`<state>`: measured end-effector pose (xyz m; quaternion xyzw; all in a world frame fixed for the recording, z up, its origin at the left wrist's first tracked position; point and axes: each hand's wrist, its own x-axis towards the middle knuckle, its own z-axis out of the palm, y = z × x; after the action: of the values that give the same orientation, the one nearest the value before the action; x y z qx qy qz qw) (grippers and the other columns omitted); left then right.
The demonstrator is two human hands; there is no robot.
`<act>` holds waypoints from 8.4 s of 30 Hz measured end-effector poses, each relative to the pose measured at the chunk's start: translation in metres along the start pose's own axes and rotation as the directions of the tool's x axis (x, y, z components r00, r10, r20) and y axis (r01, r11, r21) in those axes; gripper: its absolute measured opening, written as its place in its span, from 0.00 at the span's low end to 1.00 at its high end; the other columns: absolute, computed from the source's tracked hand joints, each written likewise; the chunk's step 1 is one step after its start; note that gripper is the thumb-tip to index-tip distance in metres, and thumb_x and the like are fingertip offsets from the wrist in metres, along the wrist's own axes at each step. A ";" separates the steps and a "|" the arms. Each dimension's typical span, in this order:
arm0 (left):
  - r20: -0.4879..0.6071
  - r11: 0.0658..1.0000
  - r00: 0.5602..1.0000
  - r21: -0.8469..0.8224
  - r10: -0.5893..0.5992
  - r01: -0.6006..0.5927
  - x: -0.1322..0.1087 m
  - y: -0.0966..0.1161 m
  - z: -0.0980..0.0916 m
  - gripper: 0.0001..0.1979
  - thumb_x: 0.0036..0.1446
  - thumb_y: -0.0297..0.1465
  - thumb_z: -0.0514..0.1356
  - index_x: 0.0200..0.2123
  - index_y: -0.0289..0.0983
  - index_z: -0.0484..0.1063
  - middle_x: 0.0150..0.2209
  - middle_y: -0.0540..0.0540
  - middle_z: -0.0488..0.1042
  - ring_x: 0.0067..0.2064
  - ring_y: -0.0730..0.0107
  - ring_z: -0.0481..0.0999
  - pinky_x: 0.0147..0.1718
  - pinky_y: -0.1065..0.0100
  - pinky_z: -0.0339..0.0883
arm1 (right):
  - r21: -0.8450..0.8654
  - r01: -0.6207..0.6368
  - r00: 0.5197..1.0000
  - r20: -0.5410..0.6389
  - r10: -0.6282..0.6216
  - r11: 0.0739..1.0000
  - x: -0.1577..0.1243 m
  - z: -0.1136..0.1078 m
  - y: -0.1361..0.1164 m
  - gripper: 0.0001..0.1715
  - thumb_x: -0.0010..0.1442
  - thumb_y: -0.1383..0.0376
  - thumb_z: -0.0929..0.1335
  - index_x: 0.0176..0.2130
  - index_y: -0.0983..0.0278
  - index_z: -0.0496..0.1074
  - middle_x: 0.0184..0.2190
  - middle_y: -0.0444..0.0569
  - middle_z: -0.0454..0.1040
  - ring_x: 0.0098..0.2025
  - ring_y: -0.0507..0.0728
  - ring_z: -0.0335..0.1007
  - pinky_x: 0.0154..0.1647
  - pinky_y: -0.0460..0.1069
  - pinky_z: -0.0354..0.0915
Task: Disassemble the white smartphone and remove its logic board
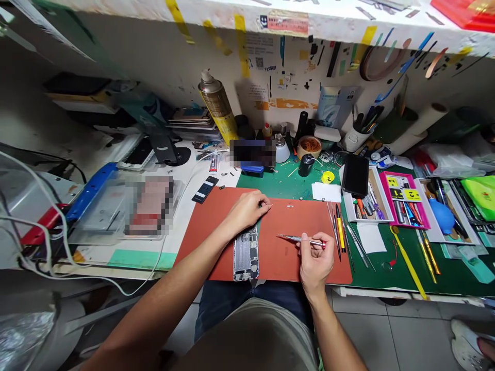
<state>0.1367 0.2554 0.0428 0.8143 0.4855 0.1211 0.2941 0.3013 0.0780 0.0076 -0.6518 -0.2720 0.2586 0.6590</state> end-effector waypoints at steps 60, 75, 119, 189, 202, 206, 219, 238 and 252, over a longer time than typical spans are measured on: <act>-0.392 0.922 0.835 0.142 0.386 -0.360 -0.183 -0.044 0.026 0.06 0.70 0.29 0.61 0.47 0.38 0.78 0.47 0.43 0.85 0.44 0.57 0.78 0.46 0.52 0.71 | -0.211 0.805 0.479 0.782 -0.398 0.555 0.005 0.098 -0.058 0.04 0.75 0.62 0.67 0.47 0.58 0.65 0.32 0.43 0.75 0.27 0.52 0.72 0.28 0.47 0.68; -0.348 0.927 0.859 0.149 0.375 -0.344 -0.184 -0.045 0.026 0.06 0.71 0.30 0.59 0.42 0.38 0.76 0.40 0.44 0.82 0.42 0.58 0.75 0.44 0.54 0.67 | -0.110 0.950 0.210 0.918 -0.335 0.294 0.012 0.118 -0.079 0.08 0.76 0.67 0.63 0.40 0.58 0.64 0.27 0.43 0.73 0.25 0.53 0.66 0.26 0.49 0.56; -0.336 0.930 0.868 0.152 0.366 -0.334 -0.185 -0.044 0.023 0.06 0.71 0.28 0.59 0.40 0.38 0.75 0.38 0.47 0.79 0.42 0.60 0.70 0.45 0.56 0.64 | -0.086 0.914 0.185 0.958 -0.221 0.396 0.022 0.125 -0.086 0.06 0.74 0.65 0.64 0.43 0.57 0.59 0.33 0.46 0.73 0.31 0.55 0.70 0.30 0.48 0.60; -0.165 0.999 0.986 0.045 0.006 0.001 -0.064 0.006 0.013 0.10 0.75 0.32 0.56 0.44 0.41 0.78 0.43 0.46 0.80 0.41 0.63 0.80 0.35 0.65 0.67 | -0.174 0.076 0.994 -0.064 -0.089 0.982 0.007 0.007 -0.006 0.27 0.60 0.47 0.79 0.42 0.58 0.65 0.27 0.38 0.73 0.26 0.54 0.77 0.26 0.46 0.68; -0.153 0.988 0.988 0.145 -0.026 0.048 -0.028 0.013 0.030 0.08 0.74 0.32 0.59 0.42 0.39 0.77 0.42 0.44 0.78 0.45 0.58 0.80 0.40 0.63 0.69 | -0.140 0.038 0.999 0.031 -0.034 0.989 0.009 0.006 0.000 0.23 0.65 0.50 0.77 0.43 0.58 0.65 0.26 0.39 0.75 0.27 0.56 0.80 0.29 0.47 0.70; -0.161 0.989 0.986 0.139 -0.034 0.056 -0.033 0.012 0.027 0.08 0.74 0.33 0.59 0.43 0.40 0.78 0.43 0.44 0.79 0.46 0.59 0.80 0.40 0.63 0.69 | -0.137 0.034 0.999 0.038 -0.029 0.990 0.009 0.006 -0.001 0.23 0.65 0.50 0.77 0.42 0.58 0.65 0.26 0.39 0.75 0.27 0.56 0.80 0.29 0.47 0.70; -0.461 0.993 0.882 0.106 0.098 -0.054 -0.111 -0.023 0.000 0.15 0.75 0.34 0.59 0.32 0.40 0.70 0.31 0.48 0.75 0.35 0.65 0.73 0.39 0.61 0.65 | -0.172 0.065 0.998 0.001 -0.066 0.983 0.009 0.002 -0.001 0.23 0.64 0.50 0.78 0.42 0.59 0.66 0.26 0.39 0.75 0.26 0.55 0.79 0.27 0.46 0.71; -0.407 0.932 0.841 0.089 0.356 -0.352 -0.172 -0.044 0.017 0.03 0.69 0.26 0.60 0.41 0.39 0.74 0.45 0.45 0.84 0.42 0.59 0.74 0.43 0.55 0.68 | -0.249 0.770 0.577 0.664 -0.475 0.588 0.001 0.081 -0.044 0.07 0.73 0.65 0.70 0.45 0.60 0.66 0.25 0.36 0.69 0.21 0.48 0.65 0.24 0.44 0.63; -0.436 0.926 0.820 0.108 0.371 -0.362 -0.170 -0.044 0.019 0.03 0.68 0.25 0.61 0.42 0.37 0.75 0.43 0.44 0.84 0.40 0.59 0.74 0.42 0.55 0.65 | -0.251 0.798 0.541 0.698 -0.469 0.548 -0.002 0.087 -0.047 0.07 0.74 0.64 0.69 0.45 0.59 0.65 0.26 0.37 0.69 0.22 0.49 0.66 0.24 0.44 0.64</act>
<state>0.0293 0.1175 0.0160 0.8451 0.3757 0.3548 0.1370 0.2383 0.1381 0.0545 -0.5501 -0.7389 0.0751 0.3819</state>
